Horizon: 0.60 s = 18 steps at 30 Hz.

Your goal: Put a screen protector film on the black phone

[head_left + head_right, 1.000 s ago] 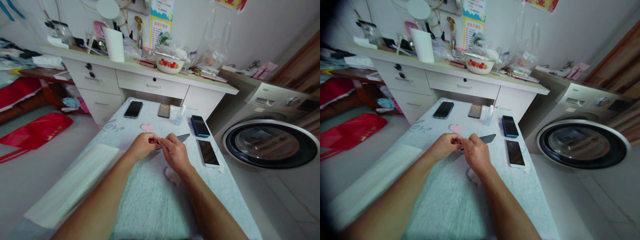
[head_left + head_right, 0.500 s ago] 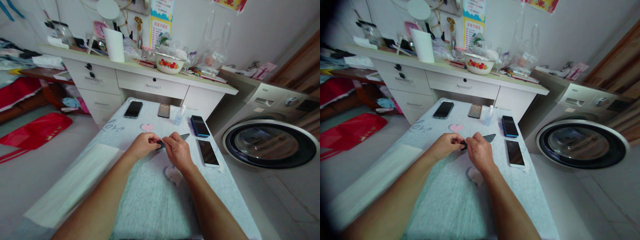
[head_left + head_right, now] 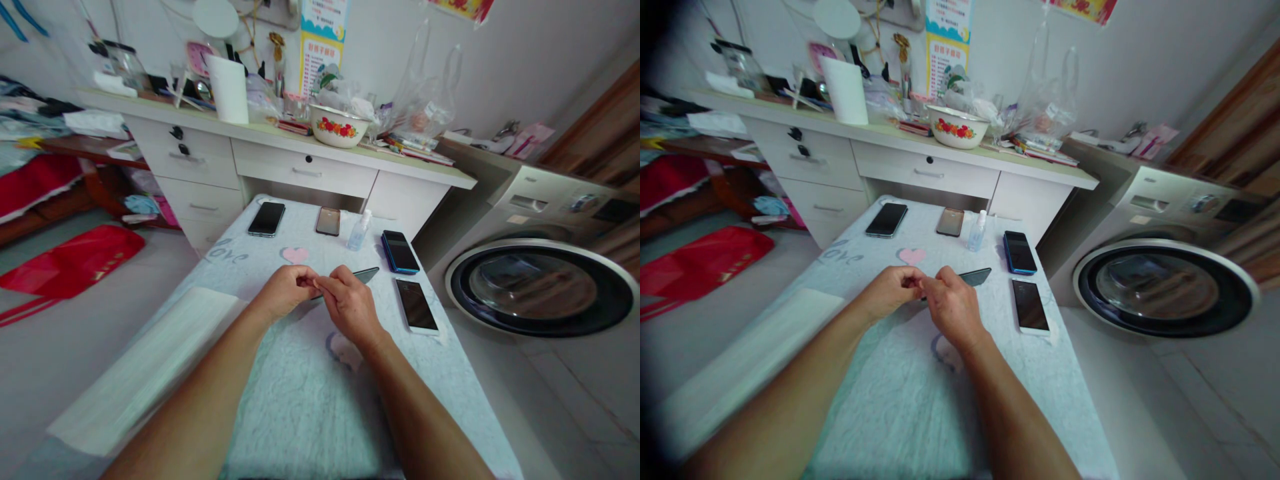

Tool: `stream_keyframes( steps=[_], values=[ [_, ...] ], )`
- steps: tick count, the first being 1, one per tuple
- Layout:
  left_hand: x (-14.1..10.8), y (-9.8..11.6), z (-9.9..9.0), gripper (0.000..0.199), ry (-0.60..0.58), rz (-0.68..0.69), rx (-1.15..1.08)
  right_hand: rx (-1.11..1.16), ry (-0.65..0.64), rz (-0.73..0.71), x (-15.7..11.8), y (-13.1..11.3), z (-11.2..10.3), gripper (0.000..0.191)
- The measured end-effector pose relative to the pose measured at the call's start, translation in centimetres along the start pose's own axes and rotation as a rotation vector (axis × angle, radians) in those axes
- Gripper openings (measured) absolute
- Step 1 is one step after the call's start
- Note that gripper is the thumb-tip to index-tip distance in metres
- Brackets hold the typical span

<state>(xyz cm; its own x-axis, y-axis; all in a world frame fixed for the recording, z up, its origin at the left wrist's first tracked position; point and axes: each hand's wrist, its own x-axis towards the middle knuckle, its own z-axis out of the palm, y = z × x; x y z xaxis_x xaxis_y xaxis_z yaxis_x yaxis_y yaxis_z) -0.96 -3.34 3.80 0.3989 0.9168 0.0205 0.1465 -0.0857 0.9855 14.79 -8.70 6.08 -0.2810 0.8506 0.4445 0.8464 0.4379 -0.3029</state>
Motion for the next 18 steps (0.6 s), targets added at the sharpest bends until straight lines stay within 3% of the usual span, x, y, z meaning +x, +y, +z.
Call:
stream_keyframes(
  steps=[9, 18],
  values=[
    [-0.1, 0.6, 0.0, 0.014, 0.024, -0.009, 0.053, -0.019, 0.057, 0.056, 0.1, 1.8, -0.8, 0.022],
    [0.0, 0.0, 0.0, 0.016, 0.007, 0.008, -0.014, -0.009, 0.013, -0.001, -0.2, -0.1, 0.0, 0.026]
  ],
)
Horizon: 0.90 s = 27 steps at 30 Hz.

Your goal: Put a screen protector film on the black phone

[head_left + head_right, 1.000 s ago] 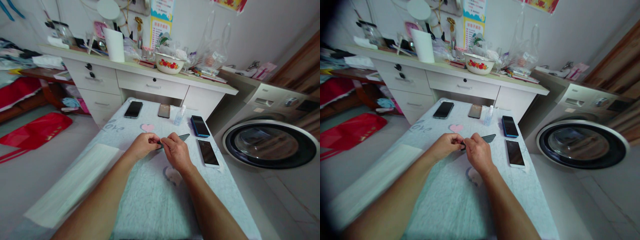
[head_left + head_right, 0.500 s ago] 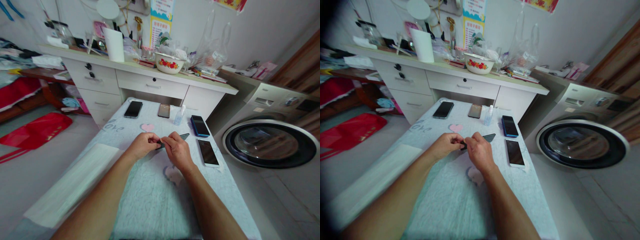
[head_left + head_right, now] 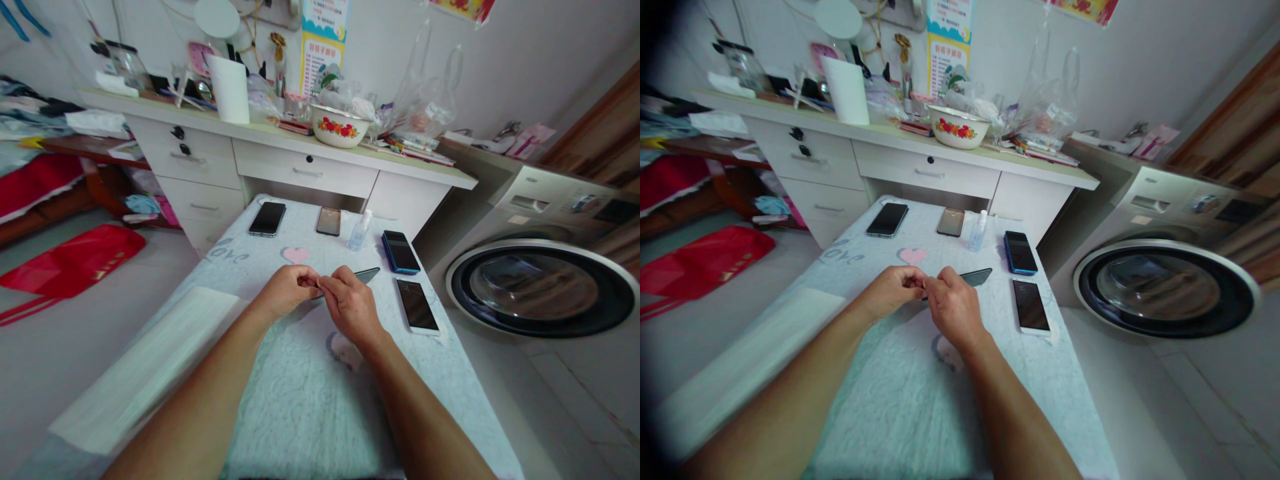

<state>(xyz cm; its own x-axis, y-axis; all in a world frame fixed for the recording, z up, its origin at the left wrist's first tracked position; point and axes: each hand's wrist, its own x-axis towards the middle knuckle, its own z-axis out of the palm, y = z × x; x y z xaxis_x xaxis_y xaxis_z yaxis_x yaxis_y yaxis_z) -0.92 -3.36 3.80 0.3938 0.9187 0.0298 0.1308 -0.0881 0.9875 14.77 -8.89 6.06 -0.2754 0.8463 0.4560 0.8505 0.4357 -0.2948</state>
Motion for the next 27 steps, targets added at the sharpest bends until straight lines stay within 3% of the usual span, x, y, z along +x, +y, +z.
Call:
stream_keyframes(
  steps=[6, 15, 27],
  values=[
    [-0.1, 0.2, 0.0, 0.011, 0.002, -0.003, 0.028, 0.010, -0.022, -0.012, 0.1, -0.3, 0.2, 0.028],
    [-0.1, 0.6, 0.1, 0.015, 0.028, 0.010, 0.088, 0.009, 0.047, 0.042, 0.2, 1.9, -0.5, 0.024],
    [0.0, 0.5, -0.7, 0.015, 0.195, 0.035, 0.149, -0.032, 0.153, 0.159, 0.4, 5.3, -1.3, 0.024]
  ],
)
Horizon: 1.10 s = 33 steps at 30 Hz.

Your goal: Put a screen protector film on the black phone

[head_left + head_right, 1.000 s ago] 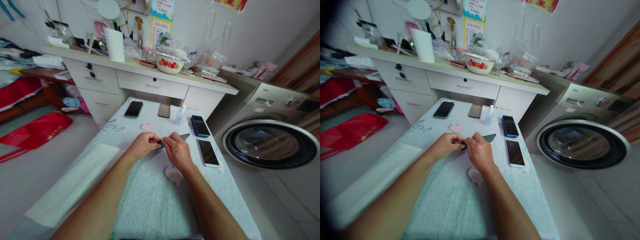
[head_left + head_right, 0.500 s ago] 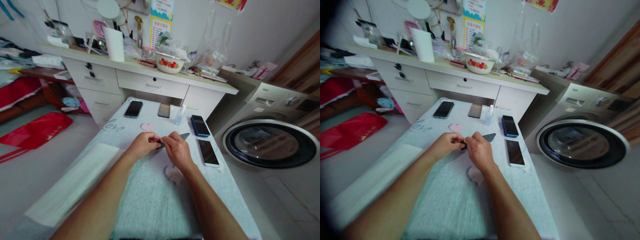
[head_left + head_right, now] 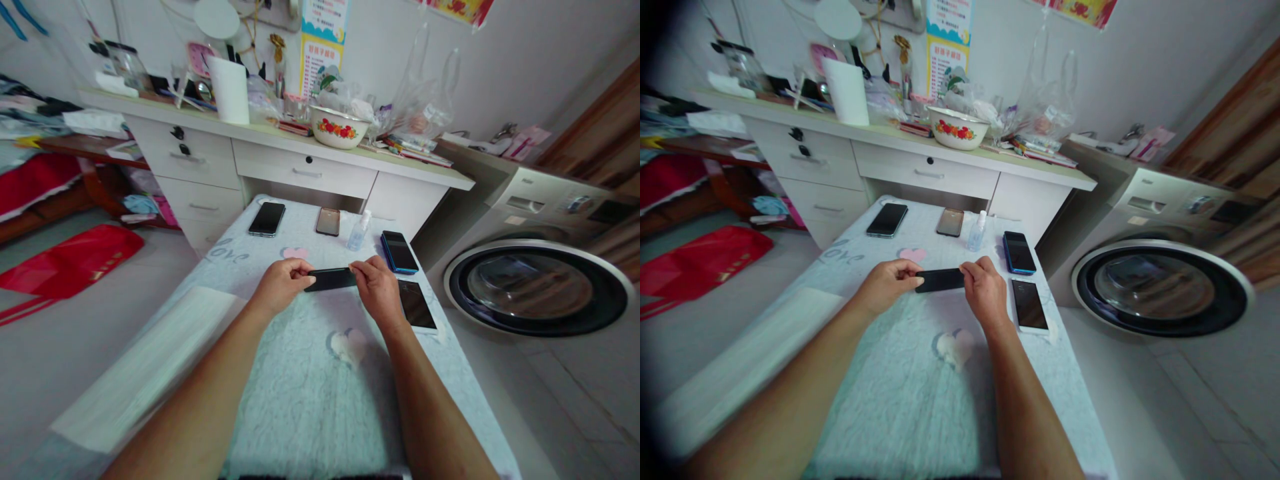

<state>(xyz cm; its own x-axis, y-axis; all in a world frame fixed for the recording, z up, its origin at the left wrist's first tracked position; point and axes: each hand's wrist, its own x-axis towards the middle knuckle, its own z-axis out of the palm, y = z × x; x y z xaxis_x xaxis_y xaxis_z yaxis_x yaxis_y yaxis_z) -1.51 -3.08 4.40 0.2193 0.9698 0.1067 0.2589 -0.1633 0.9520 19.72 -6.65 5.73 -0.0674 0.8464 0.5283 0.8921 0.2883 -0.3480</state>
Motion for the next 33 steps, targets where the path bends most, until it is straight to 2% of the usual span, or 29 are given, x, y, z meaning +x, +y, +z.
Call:
stream_keyframes(
  steps=[5, 10, 15, 24, 33],
  values=[
    [0.3, -0.7, -0.1, 0.017, 0.013, -0.007, -0.028, -0.053, 0.050, 0.042, 0.1, 1.0, 0.0, 0.025],
    [0.5, -1.2, 0.0, 0.017, 0.022, -0.002, -0.046, -0.088, 0.059, 0.065, 0.1, 0.8, 0.1, 0.025],
    [0.3, -1.0, 0.2, 0.016, 0.021, -0.016, -0.050, -0.088, 0.029, 0.060, -0.1, -0.3, 0.3, 0.024],
    [-0.2, 0.2, 0.6, 0.015, -0.032, -0.051, -0.097, -0.028, -0.060, -0.036, -0.8, -3.2, 0.9, 0.024],
    [0.0, -0.6, 0.9, 0.021, -0.069, -0.068, -0.177, -0.002, -0.125, -0.122, -1.0, -5.1, 1.4, 0.025]
  ],
)
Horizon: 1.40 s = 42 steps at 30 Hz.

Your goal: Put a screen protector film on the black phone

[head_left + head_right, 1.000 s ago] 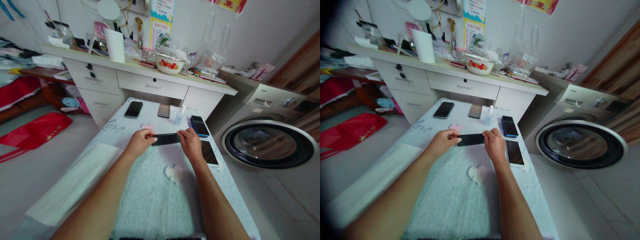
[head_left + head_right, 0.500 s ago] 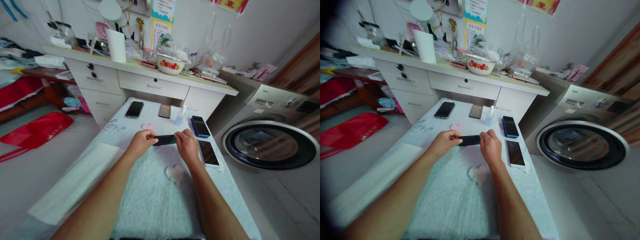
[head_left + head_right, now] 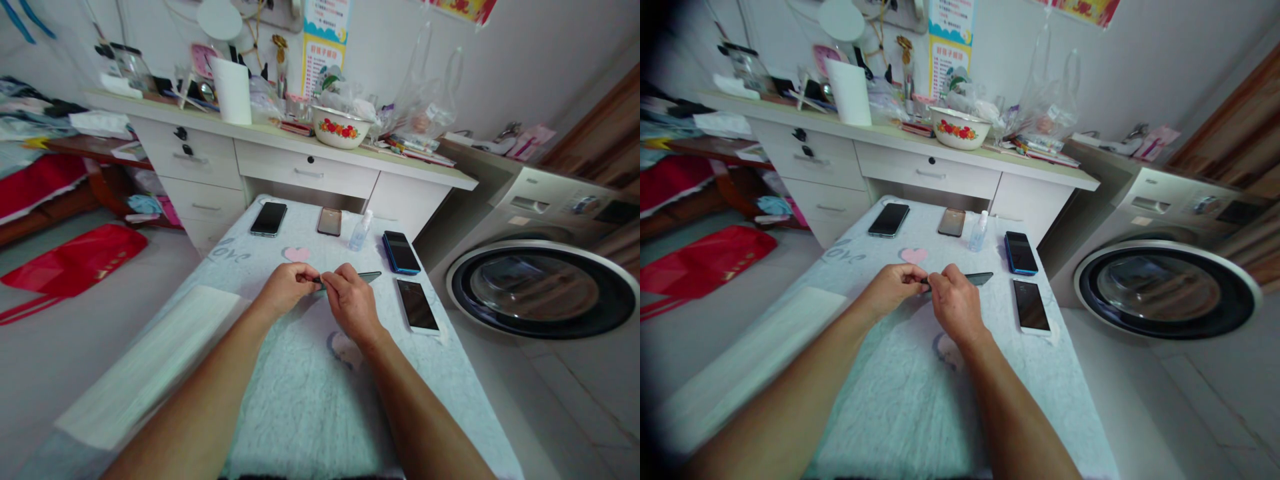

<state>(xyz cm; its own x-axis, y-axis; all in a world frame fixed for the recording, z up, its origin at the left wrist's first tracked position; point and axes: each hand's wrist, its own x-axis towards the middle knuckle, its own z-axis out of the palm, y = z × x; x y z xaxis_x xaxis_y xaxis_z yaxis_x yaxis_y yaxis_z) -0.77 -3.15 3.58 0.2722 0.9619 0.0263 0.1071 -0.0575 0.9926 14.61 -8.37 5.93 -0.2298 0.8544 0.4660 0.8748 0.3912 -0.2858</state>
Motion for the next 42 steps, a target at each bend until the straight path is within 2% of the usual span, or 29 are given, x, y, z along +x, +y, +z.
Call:
stream_keyframes(
  steps=[16, 20, 30, 42],
  values=[
    [0.2, -0.4, -0.3, 0.014, -0.019, 0.038, 0.080, -0.053, -0.030, -0.069, 0.2, -0.8, 0.3, 0.025],
    [0.0, 0.0, -0.1, 0.018, -0.017, 0.011, 0.034, -0.037, -0.019, -0.022, 0.1, 0.1, 0.0, 0.025],
    [-0.2, 0.8, -0.5, 0.016, 0.051, 0.024, 0.102, -0.031, 0.051, 0.089, 0.2, 2.9, -0.9, 0.025],
    [0.2, -0.1, -1.1, 0.016, 0.055, 0.059, 0.130, -0.061, 0.123, 0.176, 0.3, 6.3, -1.9, 0.025]
  ],
)
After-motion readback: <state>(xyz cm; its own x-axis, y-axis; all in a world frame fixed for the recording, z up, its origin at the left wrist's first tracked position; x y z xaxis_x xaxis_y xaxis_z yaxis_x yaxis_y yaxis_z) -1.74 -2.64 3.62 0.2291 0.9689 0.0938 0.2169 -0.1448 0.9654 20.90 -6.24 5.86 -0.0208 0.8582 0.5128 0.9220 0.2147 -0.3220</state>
